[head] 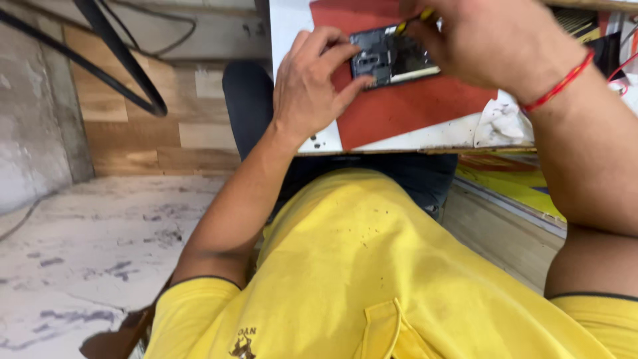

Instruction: The person cleans a small electronic circuit board using a toothbrush. They then pick up a disassembled smartphone, place it on the workbench, and use a screwdriver to remove screws from the internal metal shielding plate.

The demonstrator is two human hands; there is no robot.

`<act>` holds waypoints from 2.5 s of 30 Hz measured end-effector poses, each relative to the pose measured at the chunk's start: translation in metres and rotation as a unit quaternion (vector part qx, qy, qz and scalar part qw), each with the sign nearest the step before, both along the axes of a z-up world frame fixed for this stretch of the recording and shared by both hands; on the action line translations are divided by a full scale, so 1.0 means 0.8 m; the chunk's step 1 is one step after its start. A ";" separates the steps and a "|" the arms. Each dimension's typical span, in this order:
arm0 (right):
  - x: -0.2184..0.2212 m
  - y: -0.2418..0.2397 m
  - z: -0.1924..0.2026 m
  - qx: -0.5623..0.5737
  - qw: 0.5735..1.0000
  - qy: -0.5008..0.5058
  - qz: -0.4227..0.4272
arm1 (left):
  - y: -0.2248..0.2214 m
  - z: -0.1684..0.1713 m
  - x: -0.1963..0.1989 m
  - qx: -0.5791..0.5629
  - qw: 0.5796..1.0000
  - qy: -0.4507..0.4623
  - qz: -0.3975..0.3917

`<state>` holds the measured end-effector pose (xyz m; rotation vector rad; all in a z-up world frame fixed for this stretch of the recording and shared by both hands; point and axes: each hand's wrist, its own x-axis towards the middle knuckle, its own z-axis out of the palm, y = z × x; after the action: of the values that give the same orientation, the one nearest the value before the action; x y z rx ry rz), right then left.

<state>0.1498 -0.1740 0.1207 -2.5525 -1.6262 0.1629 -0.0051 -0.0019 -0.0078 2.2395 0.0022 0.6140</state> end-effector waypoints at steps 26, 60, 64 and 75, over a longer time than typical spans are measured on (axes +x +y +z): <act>0.022 -0.010 -0.017 0.071 0.993 0.095 0.011 | -0.026 0.021 -0.043 0.075 0.994 0.073 -0.009; 0.040 0.010 -0.006 0.332 0.911 0.225 -0.096 | -0.017 0.022 -0.029 0.021 0.999 0.050 0.003; 0.068 0.034 -0.028 0.294 0.951 0.063 -0.074 | -0.019 0.023 -0.029 0.008 0.998 0.062 0.008; 0.116 0.053 -0.135 0.169 0.982 -0.079 0.023 | -0.018 0.009 -0.026 0.014 0.999 0.035 0.018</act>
<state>0.2428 -0.1314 0.0123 -2.3187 -1.6023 -0.2945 -0.0262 -0.0160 -0.0007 2.2914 0.0691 0.5571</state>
